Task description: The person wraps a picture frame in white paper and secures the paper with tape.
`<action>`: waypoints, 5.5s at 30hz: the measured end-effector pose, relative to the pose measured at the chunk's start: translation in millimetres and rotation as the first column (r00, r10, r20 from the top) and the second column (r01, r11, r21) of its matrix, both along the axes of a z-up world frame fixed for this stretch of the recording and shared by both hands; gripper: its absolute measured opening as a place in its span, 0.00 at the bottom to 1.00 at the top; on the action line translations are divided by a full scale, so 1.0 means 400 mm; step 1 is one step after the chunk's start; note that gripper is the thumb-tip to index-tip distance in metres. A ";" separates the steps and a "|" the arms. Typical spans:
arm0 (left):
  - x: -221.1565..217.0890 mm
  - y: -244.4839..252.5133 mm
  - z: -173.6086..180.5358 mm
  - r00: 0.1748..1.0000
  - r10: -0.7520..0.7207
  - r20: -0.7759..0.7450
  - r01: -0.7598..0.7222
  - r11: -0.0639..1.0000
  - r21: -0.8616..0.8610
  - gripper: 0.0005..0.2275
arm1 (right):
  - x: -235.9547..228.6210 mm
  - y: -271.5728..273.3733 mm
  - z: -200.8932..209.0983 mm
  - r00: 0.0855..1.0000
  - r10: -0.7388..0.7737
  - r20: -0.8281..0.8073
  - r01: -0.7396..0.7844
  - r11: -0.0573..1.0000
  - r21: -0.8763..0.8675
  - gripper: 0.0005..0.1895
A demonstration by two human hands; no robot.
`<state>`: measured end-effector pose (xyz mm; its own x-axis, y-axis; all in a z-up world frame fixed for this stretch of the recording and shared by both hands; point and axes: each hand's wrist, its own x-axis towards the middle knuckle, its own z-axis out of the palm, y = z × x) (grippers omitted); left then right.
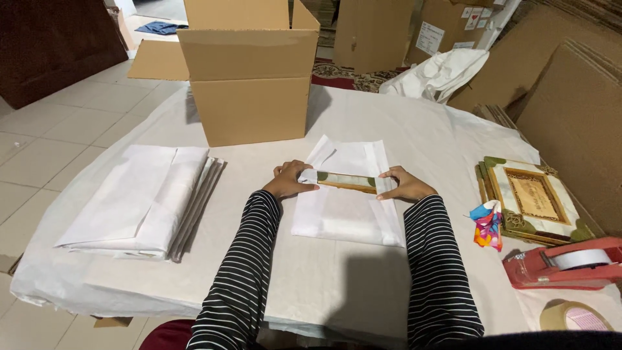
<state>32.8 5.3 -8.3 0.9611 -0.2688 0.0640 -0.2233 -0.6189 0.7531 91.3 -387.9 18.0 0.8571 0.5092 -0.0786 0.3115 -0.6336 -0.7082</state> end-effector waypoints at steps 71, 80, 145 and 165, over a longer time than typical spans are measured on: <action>-0.003 -0.023 0.009 0.973 0.014 0.231 0.011 0.994 -0.107 0.32 | -0.043 -0.011 -0.096 0.956 -0.094 0.279 0.005 0.953 0.302 0.38; -0.084 -0.044 0.047 0.965 0.048 0.259 -0.020 0.994 -0.110 0.42 | -0.067 -0.002 -0.134 0.938 -0.228 0.262 0.127 0.928 0.350 0.33; -0.136 -0.090 0.015 0.888 0.310 0.338 -0.229 0.938 -0.259 0.12 | -0.220 0.073 -0.088 0.794 -0.331 0.511 0.165 0.925 0.342 0.07; -0.181 -0.072 -0.007 0.795 0.129 0.593 -0.136 0.990 -0.033 0.02 | -0.241 0.075 -0.099 0.570 -0.176 0.802 0.284 0.959 0.009 0.03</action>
